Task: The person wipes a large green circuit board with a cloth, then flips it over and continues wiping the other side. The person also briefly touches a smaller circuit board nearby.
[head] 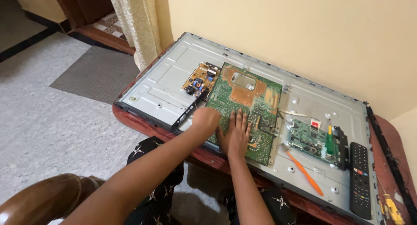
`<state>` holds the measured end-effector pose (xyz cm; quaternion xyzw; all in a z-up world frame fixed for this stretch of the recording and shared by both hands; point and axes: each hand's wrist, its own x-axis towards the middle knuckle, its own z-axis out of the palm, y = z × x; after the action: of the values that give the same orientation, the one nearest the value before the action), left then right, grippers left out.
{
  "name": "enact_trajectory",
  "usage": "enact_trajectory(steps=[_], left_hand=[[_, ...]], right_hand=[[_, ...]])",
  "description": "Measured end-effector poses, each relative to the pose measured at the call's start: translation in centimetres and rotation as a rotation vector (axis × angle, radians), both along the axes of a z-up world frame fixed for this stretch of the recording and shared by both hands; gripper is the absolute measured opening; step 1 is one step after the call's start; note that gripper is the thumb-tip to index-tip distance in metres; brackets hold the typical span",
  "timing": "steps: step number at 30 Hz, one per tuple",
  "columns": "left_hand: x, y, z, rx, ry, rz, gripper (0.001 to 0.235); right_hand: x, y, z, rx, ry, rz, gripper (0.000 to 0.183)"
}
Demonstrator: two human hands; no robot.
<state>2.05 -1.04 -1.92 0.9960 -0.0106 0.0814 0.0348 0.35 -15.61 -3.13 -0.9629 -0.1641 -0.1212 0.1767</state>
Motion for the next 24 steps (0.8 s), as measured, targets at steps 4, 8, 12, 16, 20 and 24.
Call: enact_trajectory(steps=[4, 8, 12, 16, 20, 24], left_hand=[[0.1, -0.1, 0.1, 0.013, -0.024, 0.051, 0.01], [0.4, -0.7, 1.2, 0.017, 0.007, 0.026, 0.01], [-0.3, -1.3, 0.5, -0.071, 0.08, 0.041, 0.014], [0.0, -1.6, 0.1, 0.027, 0.028, 0.06, 0.008], [-0.8, -0.9, 0.5, 0.01, 0.031, 0.062, 0.008], [-2.3, 0.1, 1.7, 0.029, 0.06, 0.081, 0.009]], right_hand=[[-0.1, 0.3, 0.0, -0.01, 0.008, 0.003, 0.085], [-0.3, 0.2, 0.2, 0.014, -0.025, 0.011, 0.085], [-0.3, 0.0, -0.3, -0.002, -0.001, 0.001, 0.084], [-0.2, 0.0, -0.1, 0.001, -0.026, 0.01, 0.084], [-0.5, 0.3, 0.3, 0.018, -0.007, 0.002, 0.085], [-0.3, 0.2, 0.2, -0.002, 0.014, -0.004, 0.086]])
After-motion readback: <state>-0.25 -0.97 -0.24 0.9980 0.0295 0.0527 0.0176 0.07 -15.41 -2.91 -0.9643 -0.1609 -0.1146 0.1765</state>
